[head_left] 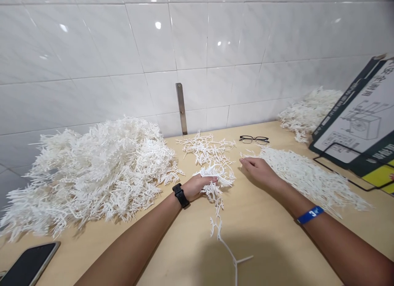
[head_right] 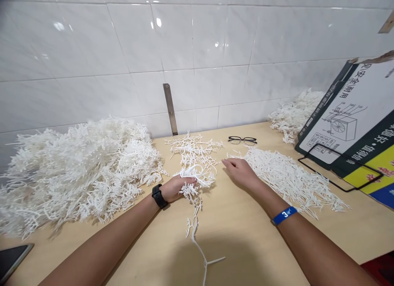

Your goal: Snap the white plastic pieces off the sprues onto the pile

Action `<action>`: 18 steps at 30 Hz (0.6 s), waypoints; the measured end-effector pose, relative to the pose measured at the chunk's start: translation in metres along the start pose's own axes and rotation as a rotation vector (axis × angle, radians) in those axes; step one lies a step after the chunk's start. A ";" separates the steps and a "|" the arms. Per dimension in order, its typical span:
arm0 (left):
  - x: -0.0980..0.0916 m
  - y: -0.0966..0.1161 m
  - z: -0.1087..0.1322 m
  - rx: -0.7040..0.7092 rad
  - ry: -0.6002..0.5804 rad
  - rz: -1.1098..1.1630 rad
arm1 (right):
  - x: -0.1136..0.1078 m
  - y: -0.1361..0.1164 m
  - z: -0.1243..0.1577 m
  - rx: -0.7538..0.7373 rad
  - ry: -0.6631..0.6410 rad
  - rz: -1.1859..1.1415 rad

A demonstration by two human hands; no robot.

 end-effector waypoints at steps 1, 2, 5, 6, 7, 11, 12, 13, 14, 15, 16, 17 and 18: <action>0.000 0.000 0.000 -0.007 -0.010 0.001 | 0.006 -0.004 0.003 -0.029 -0.045 -0.094; 0.001 0.000 0.000 -0.011 -0.020 0.000 | 0.013 -0.008 0.006 -0.045 -0.102 -0.186; 0.003 0.003 0.001 0.018 -0.027 -0.006 | 0.036 -0.015 0.014 -0.034 -0.310 -0.411; 0.004 0.005 0.001 0.036 -0.021 -0.006 | 0.042 -0.016 0.016 -0.025 -0.369 -0.448; 0.005 0.006 0.002 0.055 -0.015 -0.005 | 0.047 -0.016 0.018 -0.024 -0.416 -0.464; 0.005 0.006 0.001 0.060 -0.001 -0.003 | 0.053 -0.019 0.022 -0.048 -0.525 -0.474; 0.004 0.004 0.001 0.047 0.004 -0.004 | 0.052 -0.019 0.023 -0.055 -0.540 -0.472; 0.003 0.003 0.001 0.038 0.007 -0.005 | 0.050 -0.020 0.023 -0.065 -0.546 -0.463; 0.003 0.003 0.001 0.035 0.008 -0.007 | 0.048 -0.021 0.023 -0.080 -0.540 -0.444; 0.003 0.003 0.001 0.037 0.006 -0.009 | 0.045 -0.021 0.022 -0.101 -0.523 -0.417; 0.003 0.003 0.001 0.041 0.001 -0.014 | 0.042 -0.022 0.022 -0.123 -0.497 -0.386; 0.003 0.003 0.001 0.046 -0.007 -0.021 | 0.039 -0.022 0.020 -0.142 -0.462 -0.352; 0.003 0.003 0.001 0.049 -0.015 -0.029 | 0.036 -0.022 0.019 -0.158 -0.419 -0.316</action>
Point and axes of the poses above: each hand's wrist, its own z-axis away from the middle knuckle, its own x-axis out of the palm, y = z × x, the point moved 4 cm from there along -z, towards the middle knuckle, and after that the axes turned 9 degrees about -z, right-handed, at the moved point
